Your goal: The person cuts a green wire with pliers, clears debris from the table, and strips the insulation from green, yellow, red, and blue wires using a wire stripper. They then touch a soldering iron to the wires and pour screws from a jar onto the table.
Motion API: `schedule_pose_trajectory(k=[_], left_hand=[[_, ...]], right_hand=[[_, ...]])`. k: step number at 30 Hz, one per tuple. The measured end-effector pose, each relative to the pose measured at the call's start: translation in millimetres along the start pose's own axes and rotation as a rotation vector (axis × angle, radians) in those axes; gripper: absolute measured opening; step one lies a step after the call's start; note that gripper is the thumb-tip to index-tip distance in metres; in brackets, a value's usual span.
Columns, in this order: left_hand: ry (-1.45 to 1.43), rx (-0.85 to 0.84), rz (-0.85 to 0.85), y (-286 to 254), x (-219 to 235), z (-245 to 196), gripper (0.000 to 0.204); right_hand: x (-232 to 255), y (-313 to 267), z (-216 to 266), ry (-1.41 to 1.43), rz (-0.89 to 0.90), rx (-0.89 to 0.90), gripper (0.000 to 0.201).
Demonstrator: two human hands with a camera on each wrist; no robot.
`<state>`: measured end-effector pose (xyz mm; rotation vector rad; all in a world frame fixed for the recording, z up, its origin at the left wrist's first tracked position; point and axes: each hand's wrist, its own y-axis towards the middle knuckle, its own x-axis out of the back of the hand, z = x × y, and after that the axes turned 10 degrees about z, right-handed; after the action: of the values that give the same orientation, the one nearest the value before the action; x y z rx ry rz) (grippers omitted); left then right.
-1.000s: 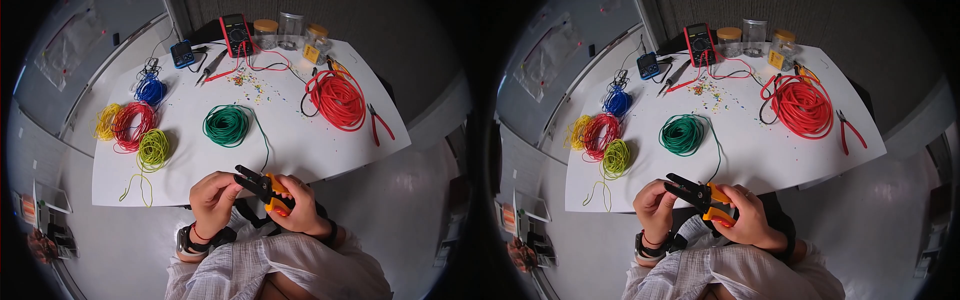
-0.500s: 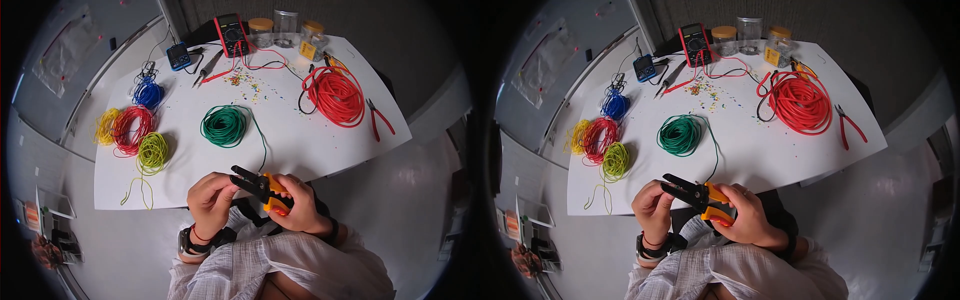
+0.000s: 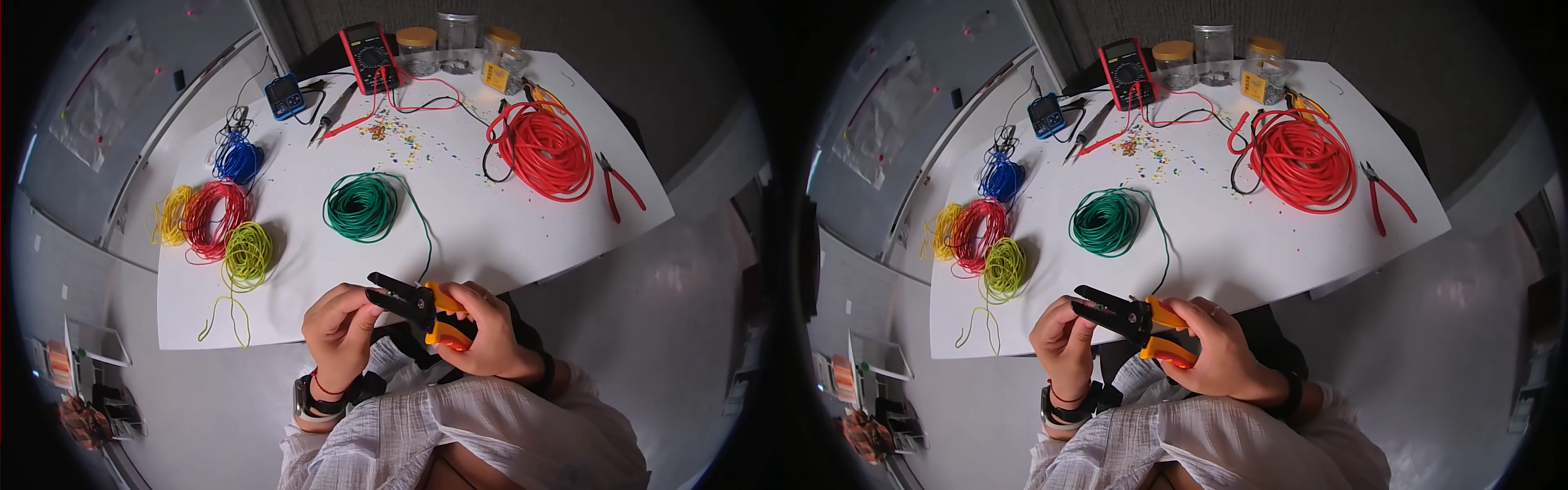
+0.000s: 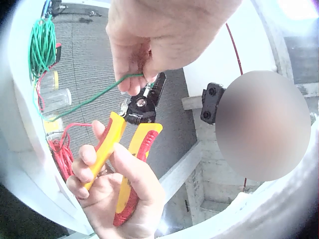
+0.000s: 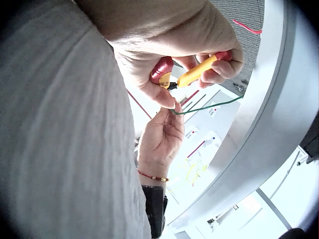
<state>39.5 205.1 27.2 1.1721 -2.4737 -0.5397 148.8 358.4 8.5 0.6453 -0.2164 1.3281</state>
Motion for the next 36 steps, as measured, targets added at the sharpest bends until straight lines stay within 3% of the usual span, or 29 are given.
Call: schedule_pose_trajectory(k=[36], left_hand=[[-0.057, 0.017, 0.002, -5.8, -0.4, 5.6, 0.009]], right_hand=[[2.7, -3.7, -2.0, -0.045, 0.023, 0.005, 0.062]])
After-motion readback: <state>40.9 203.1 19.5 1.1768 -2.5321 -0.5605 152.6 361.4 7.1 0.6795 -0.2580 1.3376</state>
